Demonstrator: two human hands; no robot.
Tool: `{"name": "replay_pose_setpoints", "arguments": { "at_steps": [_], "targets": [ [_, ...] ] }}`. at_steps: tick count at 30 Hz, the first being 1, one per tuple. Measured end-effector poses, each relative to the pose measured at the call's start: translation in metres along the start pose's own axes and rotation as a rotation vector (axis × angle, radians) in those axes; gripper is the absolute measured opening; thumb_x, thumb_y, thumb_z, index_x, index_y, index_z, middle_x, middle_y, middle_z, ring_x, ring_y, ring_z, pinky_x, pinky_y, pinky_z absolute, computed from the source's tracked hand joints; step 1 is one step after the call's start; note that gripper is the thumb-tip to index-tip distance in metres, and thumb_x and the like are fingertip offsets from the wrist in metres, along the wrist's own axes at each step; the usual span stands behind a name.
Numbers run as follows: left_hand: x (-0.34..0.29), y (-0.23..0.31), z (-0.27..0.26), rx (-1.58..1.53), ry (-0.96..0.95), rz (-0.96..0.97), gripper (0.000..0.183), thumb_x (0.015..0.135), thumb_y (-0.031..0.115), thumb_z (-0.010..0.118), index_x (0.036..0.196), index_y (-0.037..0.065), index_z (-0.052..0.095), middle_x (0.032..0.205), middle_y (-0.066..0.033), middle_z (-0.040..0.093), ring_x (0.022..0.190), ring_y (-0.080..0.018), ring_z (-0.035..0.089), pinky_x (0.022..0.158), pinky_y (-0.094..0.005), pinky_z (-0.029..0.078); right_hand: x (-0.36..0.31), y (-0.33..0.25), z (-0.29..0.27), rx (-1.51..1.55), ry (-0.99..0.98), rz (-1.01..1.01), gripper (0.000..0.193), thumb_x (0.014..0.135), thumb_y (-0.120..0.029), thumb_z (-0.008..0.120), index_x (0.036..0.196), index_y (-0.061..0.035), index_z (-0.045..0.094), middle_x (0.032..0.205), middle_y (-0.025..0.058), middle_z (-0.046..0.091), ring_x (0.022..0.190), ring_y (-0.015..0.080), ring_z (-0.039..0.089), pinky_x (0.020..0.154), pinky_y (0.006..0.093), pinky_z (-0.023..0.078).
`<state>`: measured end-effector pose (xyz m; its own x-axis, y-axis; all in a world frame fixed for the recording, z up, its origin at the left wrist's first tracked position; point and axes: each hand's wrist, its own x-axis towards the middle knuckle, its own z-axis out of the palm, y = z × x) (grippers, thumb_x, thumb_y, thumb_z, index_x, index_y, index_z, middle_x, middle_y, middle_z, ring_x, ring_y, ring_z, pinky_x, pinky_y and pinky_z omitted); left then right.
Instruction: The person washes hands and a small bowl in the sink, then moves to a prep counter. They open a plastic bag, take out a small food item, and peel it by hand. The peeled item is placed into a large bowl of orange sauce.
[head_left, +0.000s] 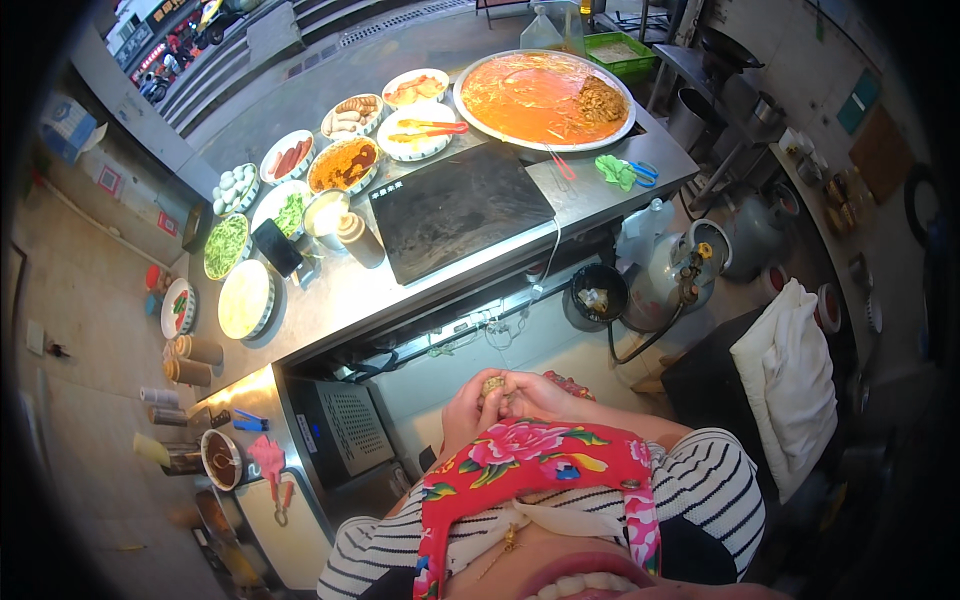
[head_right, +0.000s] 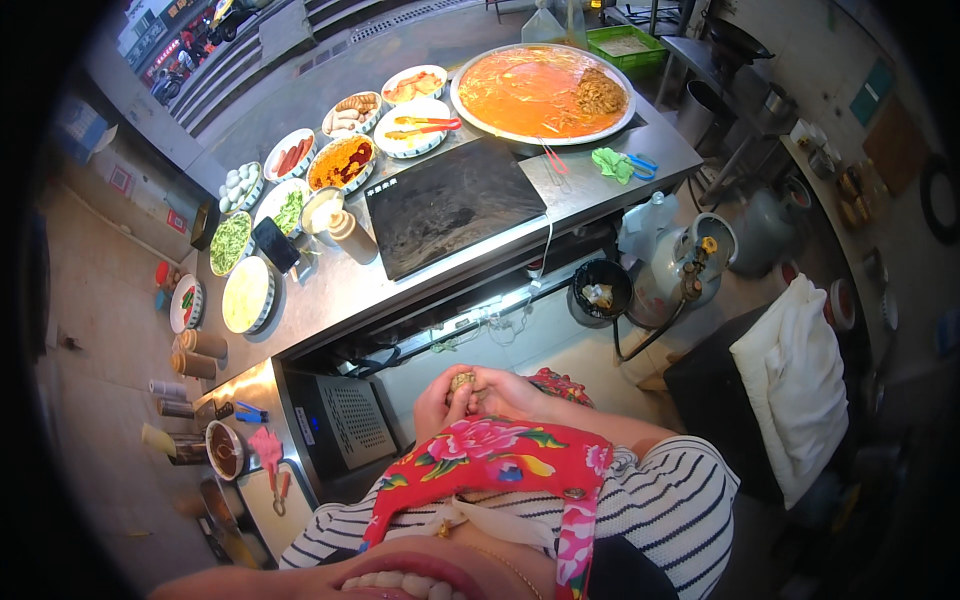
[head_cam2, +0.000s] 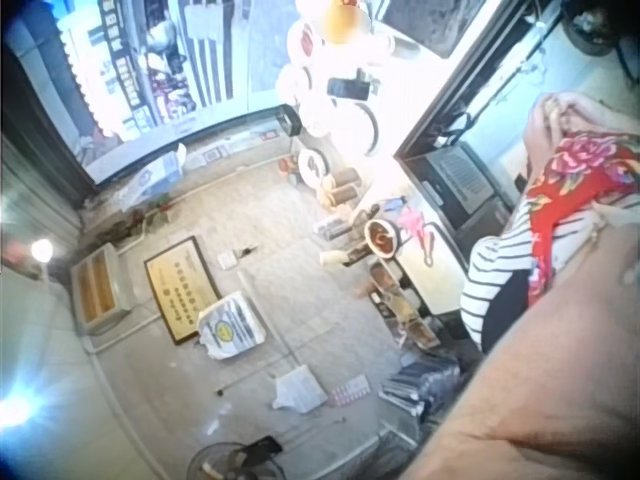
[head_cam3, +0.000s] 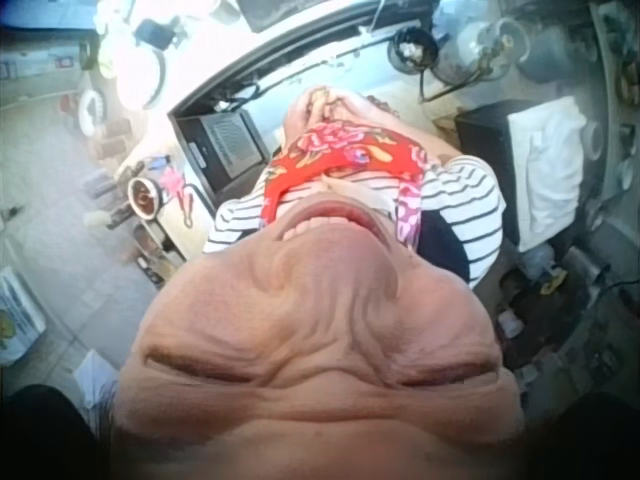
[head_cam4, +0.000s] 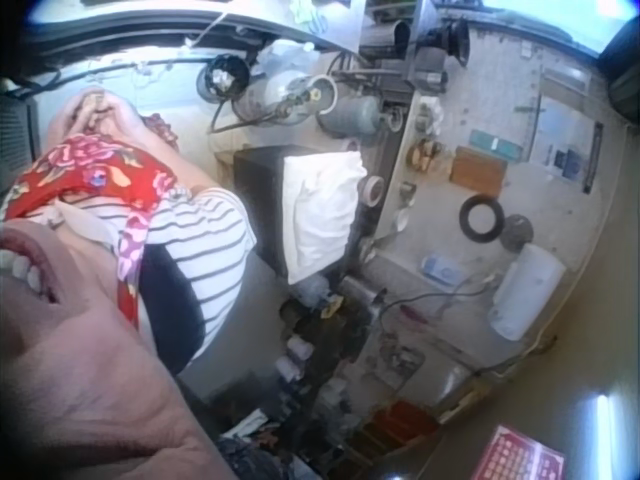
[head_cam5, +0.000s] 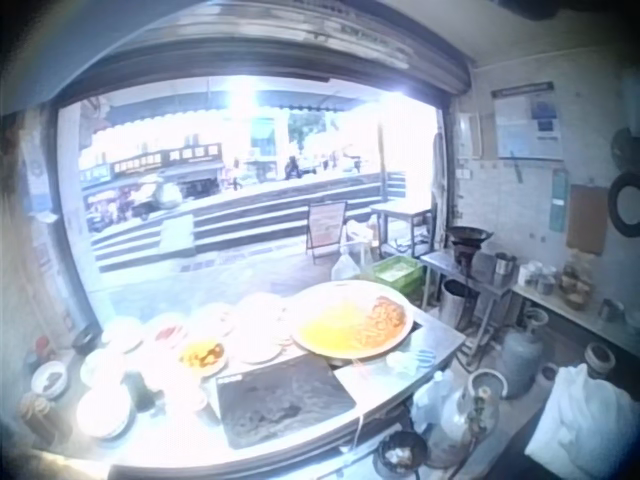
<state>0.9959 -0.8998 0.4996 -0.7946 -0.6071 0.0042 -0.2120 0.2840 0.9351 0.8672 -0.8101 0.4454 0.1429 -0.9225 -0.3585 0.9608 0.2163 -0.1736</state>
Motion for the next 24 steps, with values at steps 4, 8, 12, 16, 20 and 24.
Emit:
{"name": "replay_pose_setpoints", "arguments": {
  "at_steps": [4,8,12,16,20,24],
  "targets": [
    [0.000,-0.007,0.000,0.026,-0.006,0.025,0.024,0.092,0.022,0.058,0.112,0.007,0.061,0.086,-0.0127,0.066,0.071,-0.0235,0.066,0.063,-0.0314,0.051,-0.004,-0.002,0.009,0.006,-0.001,0.011,0.017,0.089,-0.010,0.048,0.105,-0.0036,0.053,0.091,0.0047,0.057,0.076,0.0116,0.053,0.074,0.0257,0.047],
    [-0.003,-0.020,-0.001,-0.411,-0.076,-0.225,0.026,0.095,0.020,0.056,0.116,0.005,0.059,0.085,-0.0051,0.066,0.064,-0.0129,0.061,0.058,-0.0253,0.049,-0.013,0.006,0.017,0.077,-0.152,-0.052,0.017,0.093,-0.011,0.050,0.107,-0.0023,0.055,0.096,0.0055,0.059,0.076,0.0111,0.053,0.074,0.0252,0.047],
    [0.004,-0.030,0.000,-0.683,-0.150,-0.340,0.030,0.098,0.018,0.052,0.125,0.005,0.055,0.089,-0.0014,0.064,0.057,-0.0050,0.051,0.052,-0.0189,0.044,-0.017,0.003,0.021,-0.329,0.044,-0.204,0.020,0.097,-0.016,0.052,0.107,0.0002,0.055,0.095,0.0060,0.061,0.079,0.0124,0.057,0.075,0.0253,0.048],
    [0.009,-0.026,0.001,-0.727,-0.178,-0.363,0.033,0.099,0.019,0.049,0.129,0.005,0.052,0.087,-0.0016,0.061,0.055,-0.0034,0.048,0.049,-0.0164,0.041,-0.017,-0.007,0.025,-0.673,0.060,-0.302,0.025,0.098,-0.020,0.053,0.110,0.0015,0.055,0.091,0.0071,0.064,0.083,0.0156,0.063,0.077,0.0268,0.050],
    [0.007,-0.022,-0.007,-0.682,-0.287,-0.324,0.039,0.102,0.029,0.043,0.132,0.006,0.050,0.077,0.0000,0.058,0.052,-0.0033,0.049,0.047,-0.0155,0.036,-0.021,-0.005,0.029,-0.898,0.114,-0.386,0.024,0.096,-0.021,0.056,0.108,0.0001,0.057,0.089,0.0084,0.066,0.082,0.0164,0.066,0.073,0.0272,0.051],
    [0.015,-0.028,-0.013,-0.771,-0.478,-0.447,0.048,0.100,0.036,0.045,0.135,0.003,0.046,0.083,-0.0010,0.059,0.054,-0.0036,0.049,0.047,-0.0151,0.035,-0.026,-0.003,0.030,-1.199,0.211,-0.353,0.018,0.092,-0.019,0.062,0.096,-0.0011,0.064,0.080,0.0073,0.069,0.075,0.0162,0.067,0.071,0.0295,0.051]
  ]
}}
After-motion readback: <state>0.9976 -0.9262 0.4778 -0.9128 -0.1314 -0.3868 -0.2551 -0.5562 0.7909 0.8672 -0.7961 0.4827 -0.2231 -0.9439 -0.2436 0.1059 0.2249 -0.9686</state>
